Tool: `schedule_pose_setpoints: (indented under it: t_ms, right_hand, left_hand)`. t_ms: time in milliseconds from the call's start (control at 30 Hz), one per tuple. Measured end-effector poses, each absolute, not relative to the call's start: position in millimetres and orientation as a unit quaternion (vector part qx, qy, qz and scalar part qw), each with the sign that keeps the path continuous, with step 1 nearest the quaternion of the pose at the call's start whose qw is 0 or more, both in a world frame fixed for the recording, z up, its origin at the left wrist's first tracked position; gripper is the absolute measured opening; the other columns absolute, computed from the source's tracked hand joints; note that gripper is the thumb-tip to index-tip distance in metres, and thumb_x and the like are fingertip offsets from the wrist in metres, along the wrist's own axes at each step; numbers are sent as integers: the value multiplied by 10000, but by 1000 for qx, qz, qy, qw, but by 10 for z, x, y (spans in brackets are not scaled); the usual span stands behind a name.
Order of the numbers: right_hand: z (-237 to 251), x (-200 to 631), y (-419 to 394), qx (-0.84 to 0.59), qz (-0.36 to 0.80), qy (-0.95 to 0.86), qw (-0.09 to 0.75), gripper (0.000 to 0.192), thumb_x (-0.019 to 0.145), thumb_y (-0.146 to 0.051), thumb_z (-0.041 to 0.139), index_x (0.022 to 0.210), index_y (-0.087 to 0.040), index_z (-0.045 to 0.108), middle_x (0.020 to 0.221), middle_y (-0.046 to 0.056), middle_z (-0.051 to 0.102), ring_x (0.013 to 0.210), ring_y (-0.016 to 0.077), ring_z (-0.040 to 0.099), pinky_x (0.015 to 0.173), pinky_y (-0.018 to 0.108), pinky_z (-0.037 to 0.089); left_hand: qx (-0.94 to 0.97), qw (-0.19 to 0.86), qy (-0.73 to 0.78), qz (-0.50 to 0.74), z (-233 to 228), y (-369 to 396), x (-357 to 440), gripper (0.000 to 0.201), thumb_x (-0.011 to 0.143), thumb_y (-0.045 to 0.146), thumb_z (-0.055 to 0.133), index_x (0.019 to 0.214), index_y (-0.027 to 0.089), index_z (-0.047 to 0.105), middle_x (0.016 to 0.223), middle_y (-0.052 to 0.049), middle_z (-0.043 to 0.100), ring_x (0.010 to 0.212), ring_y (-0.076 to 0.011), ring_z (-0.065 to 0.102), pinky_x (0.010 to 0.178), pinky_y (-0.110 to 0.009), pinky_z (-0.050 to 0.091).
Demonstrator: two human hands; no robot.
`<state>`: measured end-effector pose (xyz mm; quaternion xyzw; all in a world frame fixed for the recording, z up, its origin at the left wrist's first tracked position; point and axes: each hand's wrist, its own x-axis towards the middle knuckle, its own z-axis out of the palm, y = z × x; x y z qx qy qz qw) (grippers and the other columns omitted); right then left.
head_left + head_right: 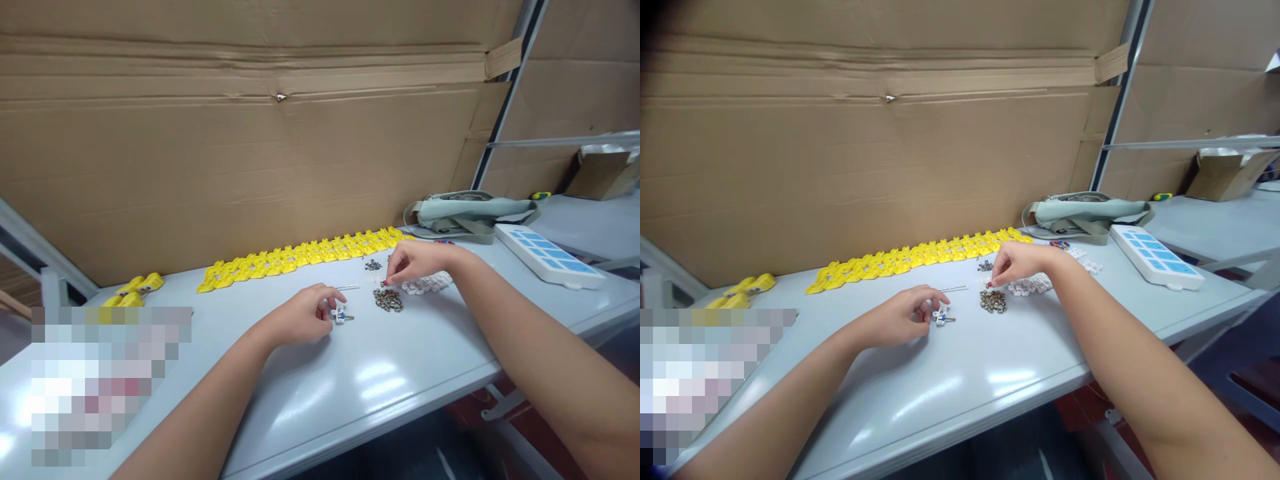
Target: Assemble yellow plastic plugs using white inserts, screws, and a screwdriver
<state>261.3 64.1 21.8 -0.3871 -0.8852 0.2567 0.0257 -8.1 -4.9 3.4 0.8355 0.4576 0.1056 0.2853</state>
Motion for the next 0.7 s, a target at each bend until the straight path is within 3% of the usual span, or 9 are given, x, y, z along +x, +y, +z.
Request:
schedule_pose_setpoints:
  t_ms: [133,367,467,567,700]
  right_hand:
    - [245,2596,588,-392,261,-882,24,257,739,-329,567,868,-161,712,809,44,701,698,137,612,594,215,442]
    - [312,2533,530,-383,268,-884,10,218,722,-266,577,874,-181,709,843,27,705,744,145,631,620,204,461]
    - [363,2693,598,-453,235,-854,100,222,720,-294,585,872,-189,707,854,30,703,743,159,629,614,212,465]
    - [379,2972,709,-613,134,-747,220,223,711,-304,590,856,-181,706,828,43,699,694,171,620,562,225,449]
    - [276,3354,847,-754,42,-602,260,157,656,-264,634,742,-164,717,721,64,687,684,194,621,608,255,451]
  left_hand:
    - [830,293,461,116,22,-60,-83,478,627,119,486,1090,228,536,1012,-49,491,681,-127,534,643,-280,454]
    - [839,205,462,201,10,-95,43,315,698,161,461,987,210,575,933,-29,489,634,-112,455,618,-275,420]
    - [848,182,460,189,40,-125,79,290,700,156,453,956,200,584,931,-32,501,645,-119,459,625,-281,415]
    - [856,175,457,165,55,-135,52,290,694,152,451,950,192,581,967,-42,505,682,-131,483,647,-293,419]
    - [862,171,455,144,64,-118,-6,308,702,178,451,982,201,576,980,-38,507,717,-144,503,663,-304,428]
